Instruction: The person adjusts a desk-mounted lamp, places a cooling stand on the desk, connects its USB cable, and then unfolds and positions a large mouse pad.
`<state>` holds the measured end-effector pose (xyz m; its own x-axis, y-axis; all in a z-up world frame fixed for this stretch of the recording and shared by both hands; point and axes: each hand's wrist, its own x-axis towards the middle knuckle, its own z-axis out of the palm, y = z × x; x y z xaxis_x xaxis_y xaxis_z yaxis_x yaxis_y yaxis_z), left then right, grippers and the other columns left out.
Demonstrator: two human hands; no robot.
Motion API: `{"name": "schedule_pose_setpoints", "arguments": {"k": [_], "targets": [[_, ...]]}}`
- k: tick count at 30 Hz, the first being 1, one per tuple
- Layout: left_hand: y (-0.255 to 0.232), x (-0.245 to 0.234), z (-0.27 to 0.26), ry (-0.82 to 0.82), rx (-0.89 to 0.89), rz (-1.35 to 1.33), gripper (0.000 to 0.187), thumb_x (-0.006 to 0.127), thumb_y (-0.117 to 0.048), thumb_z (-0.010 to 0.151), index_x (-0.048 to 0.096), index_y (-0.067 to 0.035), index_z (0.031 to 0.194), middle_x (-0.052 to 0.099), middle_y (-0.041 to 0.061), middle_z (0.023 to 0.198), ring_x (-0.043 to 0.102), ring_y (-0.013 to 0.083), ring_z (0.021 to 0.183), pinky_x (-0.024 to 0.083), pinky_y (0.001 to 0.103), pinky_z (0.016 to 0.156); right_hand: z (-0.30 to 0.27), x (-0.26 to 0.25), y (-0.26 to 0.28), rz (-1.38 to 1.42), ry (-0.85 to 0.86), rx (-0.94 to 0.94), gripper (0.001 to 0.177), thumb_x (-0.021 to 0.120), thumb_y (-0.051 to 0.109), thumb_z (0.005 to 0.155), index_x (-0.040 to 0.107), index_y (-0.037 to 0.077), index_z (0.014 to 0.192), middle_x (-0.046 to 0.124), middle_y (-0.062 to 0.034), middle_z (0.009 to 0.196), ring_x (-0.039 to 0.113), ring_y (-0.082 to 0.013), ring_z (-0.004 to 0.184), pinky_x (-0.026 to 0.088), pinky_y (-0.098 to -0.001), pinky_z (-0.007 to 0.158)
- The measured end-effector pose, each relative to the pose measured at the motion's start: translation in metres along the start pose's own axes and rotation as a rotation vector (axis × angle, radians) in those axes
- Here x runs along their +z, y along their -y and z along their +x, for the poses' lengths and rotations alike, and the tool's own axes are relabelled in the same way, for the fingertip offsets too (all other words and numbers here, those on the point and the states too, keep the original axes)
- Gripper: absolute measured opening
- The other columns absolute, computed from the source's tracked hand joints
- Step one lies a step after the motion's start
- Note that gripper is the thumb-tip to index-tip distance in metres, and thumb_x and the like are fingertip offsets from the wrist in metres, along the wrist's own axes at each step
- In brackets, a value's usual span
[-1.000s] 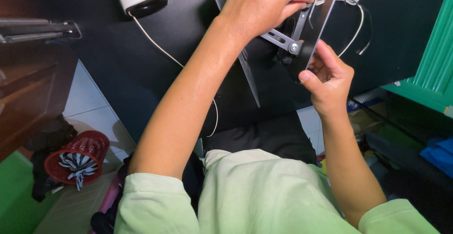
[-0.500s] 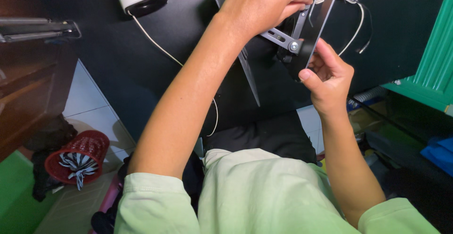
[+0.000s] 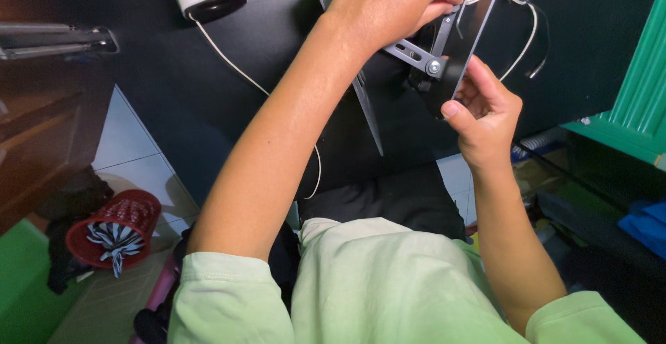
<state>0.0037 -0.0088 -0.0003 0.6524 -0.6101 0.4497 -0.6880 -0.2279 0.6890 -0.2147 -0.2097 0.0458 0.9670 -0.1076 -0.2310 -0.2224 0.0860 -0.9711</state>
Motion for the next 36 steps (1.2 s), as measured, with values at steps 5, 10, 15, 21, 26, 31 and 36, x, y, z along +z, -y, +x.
{"name": "schedule_pose_setpoints", "arguments": {"k": [5, 10, 15, 21, 26, 31, 36], "targets": [[0.0, -0.004, -0.004, -0.002, 0.025, 0.105, 0.012, 0.095, -0.027, 0.095, 0.092, -0.015, 0.096, 0.085, 0.001, 0.087, 0.081, 0.0251, 0.077, 0.061, 0.042, 0.065, -0.001, 0.0, 0.0, 0.012, 0.002, 0.008, 0.081, 0.097, 0.019, 0.112, 0.059, -0.008, 0.178, 0.076, -0.018, 0.156, 0.077, -0.0195, 0.13, 0.065, -0.031, 0.109], [0.004, -0.001, -0.006, 0.006, -0.022, 0.09, 0.01, 0.095, -0.026, 0.099, 0.093, -0.017, 0.101, 0.084, 0.002, 0.085, 0.079, 0.0252, 0.072, 0.061, 0.042, 0.064, 0.0, -0.001, -0.002, 0.021, 0.004, 0.009, 0.081, 0.097, 0.017, 0.111, 0.059, -0.008, 0.178, 0.076, -0.0177, 0.156, 0.077, -0.0186, 0.129, 0.064, -0.0307, 0.107], [0.007, 0.0, -0.011, -0.022, 0.003, 0.121, 0.011, 0.095, -0.027, 0.1, 0.092, -0.017, 0.103, 0.084, 0.003, 0.088, 0.08, 0.0257, 0.075, 0.061, 0.042, 0.066, 0.0, -0.002, -0.003, 0.014, 0.004, 0.003, 0.081, 0.097, 0.016, 0.111, 0.059, -0.009, 0.178, 0.077, -0.0173, 0.156, 0.077, -0.018, 0.128, 0.064, -0.0304, 0.108], [0.005, -0.007, -0.012, 0.025, -0.021, 0.132, 0.013, 0.096, -0.026, 0.098, 0.091, -0.015, 0.103, 0.083, 0.005, 0.088, 0.081, 0.0275, 0.078, 0.061, 0.043, 0.069, 0.001, -0.001, -0.005, 0.02, 0.006, -0.014, 0.079, 0.096, 0.014, 0.111, 0.059, -0.009, 0.178, 0.077, -0.0177, 0.155, 0.078, -0.018, 0.126, 0.065, -0.0309, 0.107], [0.002, -0.012, -0.012, 0.043, -0.021, 0.109, 0.015, 0.097, -0.025, 0.099, 0.089, -0.014, 0.104, 0.083, 0.006, 0.09, 0.081, 0.029, 0.08, 0.06, 0.044, 0.07, 0.003, -0.001, -0.004, 0.028, -0.001, -0.001, 0.08, 0.097, 0.015, 0.109, 0.059, -0.009, 0.176, 0.076, -0.0183, 0.156, 0.078, -0.0166, 0.122, 0.065, -0.0298, 0.103], [0.002, -0.018, -0.013, 0.001, -0.017, 0.08, 0.017, 0.095, -0.018, 0.098, 0.085, -0.012, 0.111, 0.083, 0.006, 0.097, 0.079, 0.0303, 0.084, 0.058, 0.046, 0.071, 0.002, 0.0, -0.002, 0.002, 0.002, 0.007, 0.082, 0.098, 0.016, 0.108, 0.06, -0.01, 0.176, 0.077, -0.0182, 0.155, 0.078, -0.0174, 0.125, 0.065, -0.0302, 0.108], [0.001, -0.019, -0.012, -0.017, 0.027, 0.038, 0.017, 0.095, -0.016, 0.098, 0.084, -0.012, 0.111, 0.082, 0.005, 0.103, 0.078, 0.0313, 0.092, 0.059, 0.047, 0.078, 0.003, 0.0, -0.004, 0.009, 0.007, -0.005, 0.082, 0.098, 0.016, 0.108, 0.06, -0.01, 0.176, 0.077, -0.0176, 0.154, 0.078, -0.0178, 0.125, 0.064, -0.0306, 0.11]]}}
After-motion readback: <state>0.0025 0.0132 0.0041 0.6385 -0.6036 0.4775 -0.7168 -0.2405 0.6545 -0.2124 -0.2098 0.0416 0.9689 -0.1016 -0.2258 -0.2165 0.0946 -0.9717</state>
